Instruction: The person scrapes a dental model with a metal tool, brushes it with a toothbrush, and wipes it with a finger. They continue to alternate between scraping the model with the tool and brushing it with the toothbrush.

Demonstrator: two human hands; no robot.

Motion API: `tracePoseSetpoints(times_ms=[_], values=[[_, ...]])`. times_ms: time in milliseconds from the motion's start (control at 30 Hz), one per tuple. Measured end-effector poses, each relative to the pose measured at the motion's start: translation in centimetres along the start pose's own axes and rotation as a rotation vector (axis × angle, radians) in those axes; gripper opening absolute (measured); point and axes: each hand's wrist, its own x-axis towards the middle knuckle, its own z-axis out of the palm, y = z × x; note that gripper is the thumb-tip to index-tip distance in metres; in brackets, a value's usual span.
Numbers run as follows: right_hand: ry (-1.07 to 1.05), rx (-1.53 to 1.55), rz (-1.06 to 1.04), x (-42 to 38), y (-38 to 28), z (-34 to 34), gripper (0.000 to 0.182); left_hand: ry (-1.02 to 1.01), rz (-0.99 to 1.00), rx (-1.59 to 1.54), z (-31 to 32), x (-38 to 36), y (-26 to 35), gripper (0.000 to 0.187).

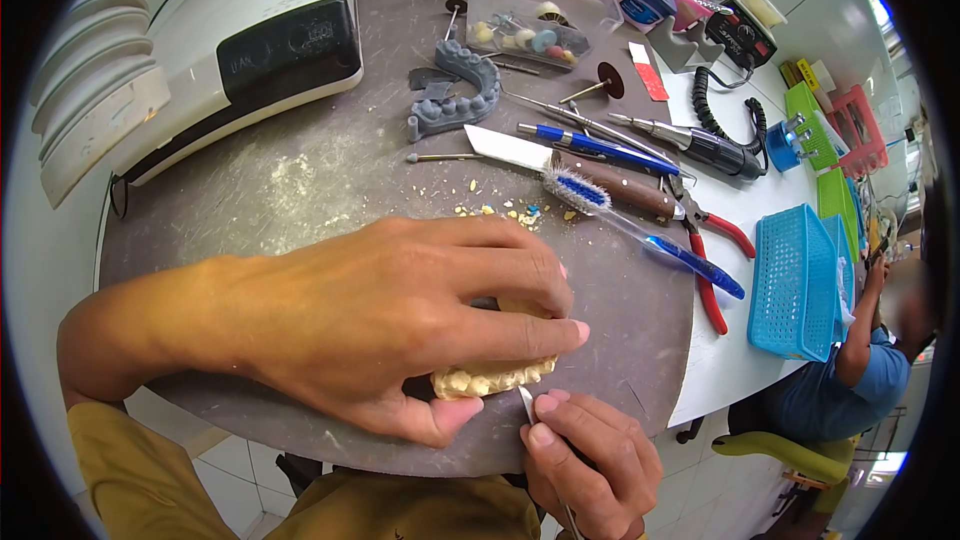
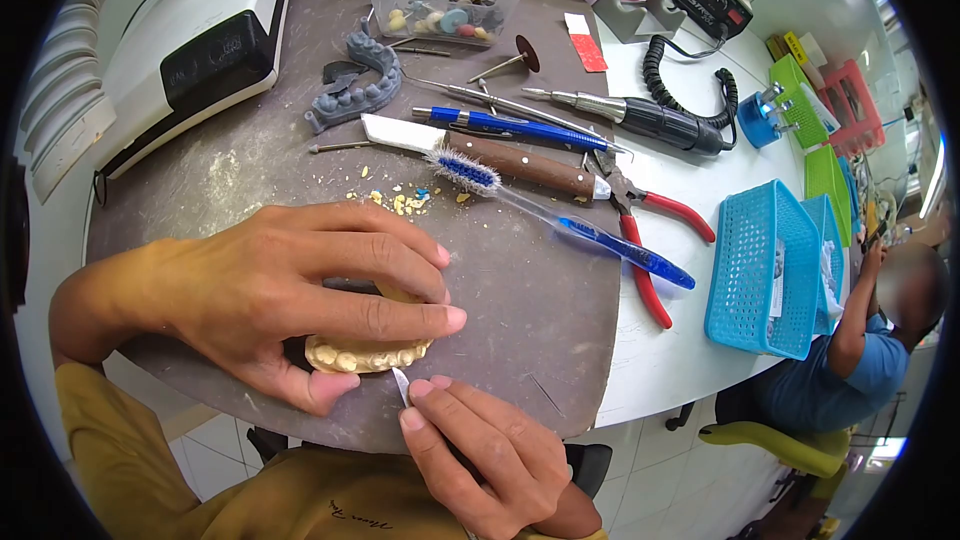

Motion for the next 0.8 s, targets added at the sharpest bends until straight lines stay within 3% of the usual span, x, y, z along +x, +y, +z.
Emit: tracePoseSetpoints(times_ms=[800], values=[[0.026, -0.017, -0.029, -0.3, 1.1, 0.3, 0.027, -0.006, -0.009, 0.018, -0.2, 0.0, 0.3, 0.067]])
